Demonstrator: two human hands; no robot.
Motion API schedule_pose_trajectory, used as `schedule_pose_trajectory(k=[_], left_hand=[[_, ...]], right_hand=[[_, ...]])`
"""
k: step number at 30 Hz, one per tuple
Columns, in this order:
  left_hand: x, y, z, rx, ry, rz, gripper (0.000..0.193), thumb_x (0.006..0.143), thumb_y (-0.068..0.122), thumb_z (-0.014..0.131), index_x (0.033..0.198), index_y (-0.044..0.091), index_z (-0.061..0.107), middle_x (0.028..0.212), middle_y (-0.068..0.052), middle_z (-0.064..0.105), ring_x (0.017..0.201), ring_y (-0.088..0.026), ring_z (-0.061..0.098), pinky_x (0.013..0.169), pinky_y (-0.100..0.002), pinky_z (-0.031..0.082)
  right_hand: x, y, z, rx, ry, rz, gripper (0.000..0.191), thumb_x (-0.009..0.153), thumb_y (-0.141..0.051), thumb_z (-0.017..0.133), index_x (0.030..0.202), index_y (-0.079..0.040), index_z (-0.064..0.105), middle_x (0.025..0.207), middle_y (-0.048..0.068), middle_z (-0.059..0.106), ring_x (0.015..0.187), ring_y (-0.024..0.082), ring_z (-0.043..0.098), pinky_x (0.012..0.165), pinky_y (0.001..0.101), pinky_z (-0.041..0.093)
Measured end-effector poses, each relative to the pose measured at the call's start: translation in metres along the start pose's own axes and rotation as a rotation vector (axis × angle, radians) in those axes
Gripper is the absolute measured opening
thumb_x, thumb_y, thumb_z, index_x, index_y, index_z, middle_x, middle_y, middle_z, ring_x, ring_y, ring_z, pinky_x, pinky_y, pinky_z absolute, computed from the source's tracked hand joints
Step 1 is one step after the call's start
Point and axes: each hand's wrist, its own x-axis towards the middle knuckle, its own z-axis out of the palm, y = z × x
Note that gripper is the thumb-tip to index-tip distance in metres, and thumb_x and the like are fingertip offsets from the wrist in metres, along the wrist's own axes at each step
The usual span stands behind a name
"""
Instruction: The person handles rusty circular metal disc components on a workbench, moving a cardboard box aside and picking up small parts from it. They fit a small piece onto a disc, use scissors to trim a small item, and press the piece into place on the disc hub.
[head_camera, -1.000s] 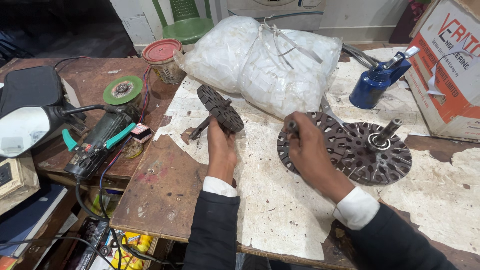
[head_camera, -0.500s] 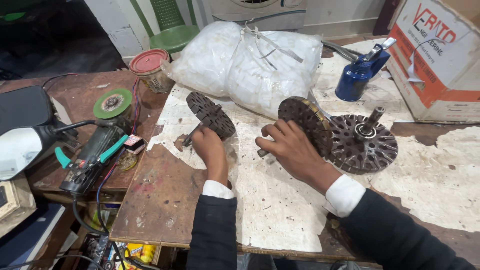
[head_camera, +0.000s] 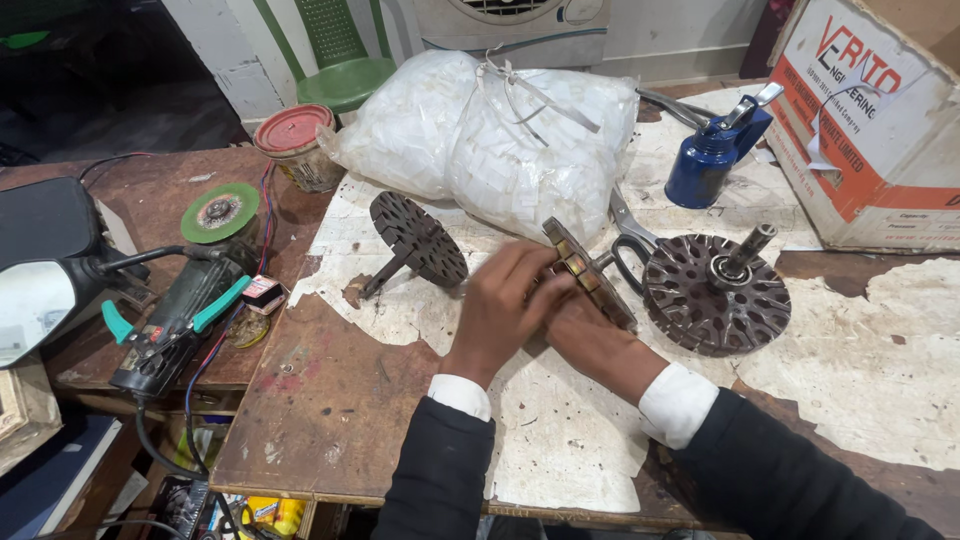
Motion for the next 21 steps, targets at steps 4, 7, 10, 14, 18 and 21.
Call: schedule_pose_trajectory(k=[4, 7, 10, 14, 18, 21], left_hand=[[-0.005, 0.006, 0.005, -0.185, -0.053, -0.158, 0.046, 0.097, 0.041, 0.073, 0.117, 0.0, 0.069, 0.108, -0.015, 0.073, 0.1, -0.027, 0.074, 0.085, -0.037, 0.061], [-0.005, 0.011, 0.006, -0.245, -0.017, -0.202, 0.057, 0.092, 0.049, 0.074, 0.118, -0.001, 0.067, 0.108, -0.015, 0.072, 0.1, -0.026, 0.074, 0.086, -0.037, 0.06], [-0.004, 0.015, 0.008, -0.29, -0.007, -0.243, 0.062, 0.087, 0.052, 0.078, 0.118, -0.001, 0.066, 0.108, -0.014, 0.07, 0.099, -0.025, 0.073, 0.087, -0.036, 0.06], [-0.003, 0.018, 0.009, -0.242, 0.021, -0.202, 0.061, 0.085, 0.046, 0.083, 0.118, -0.002, 0.064, 0.111, -0.015, 0.068, 0.103, -0.027, 0.07, 0.089, -0.038, 0.058], [0.0, 0.021, 0.014, -0.404, -0.014, -0.418, 0.053, 0.087, 0.038, 0.082, 0.118, 0.0, 0.063, 0.107, -0.01, 0.068, 0.095, -0.02, 0.067, 0.082, -0.033, 0.057], [0.001, 0.019, 0.018, -0.554, 0.0, -0.593, 0.049, 0.087, 0.034, 0.081, 0.118, 0.001, 0.062, 0.104, -0.008, 0.067, 0.089, -0.018, 0.061, 0.075, -0.032, 0.053]], right_hand=[[-0.013, 0.003, 0.009, 0.16, -0.162, 0.13, 0.027, 0.099, -0.011, 0.051, 0.124, -0.004, 0.059, 0.125, 0.015, 0.056, 0.123, 0.029, 0.051, 0.108, 0.0432, 0.042], [-0.015, -0.004, 0.0, 0.17, -0.002, 0.086, 0.049, 0.087, -0.021, 0.065, 0.129, 0.001, 0.052, 0.134, 0.023, 0.046, 0.134, 0.038, 0.041, 0.108, 0.0523, 0.038], [-0.012, -0.013, -0.017, 0.259, 0.028, 0.163, 0.067, 0.08, -0.025, 0.074, 0.135, 0.001, 0.046, 0.14, 0.022, 0.04, 0.137, 0.038, 0.037, 0.107, 0.0534, 0.035], [-0.006, -0.027, -0.037, 0.277, -0.083, 0.241, 0.069, 0.075, -0.027, 0.076, 0.132, -0.002, 0.046, 0.138, 0.017, 0.046, 0.134, 0.032, 0.044, 0.111, 0.0458, 0.041], [-0.002, -0.044, -0.057, 0.338, -0.094, 0.262, 0.068, 0.079, -0.029, 0.074, 0.136, 0.001, 0.05, 0.135, 0.025, 0.053, 0.12, 0.039, 0.055, 0.1, 0.0495, 0.046], [-0.005, -0.038, -0.091, 0.42, -0.598, 0.276, 0.05, 0.094, -0.039, 0.062, 0.132, -0.006, 0.061, 0.122, 0.018, 0.07, 0.109, 0.029, 0.068, 0.1, 0.0425, 0.052]])
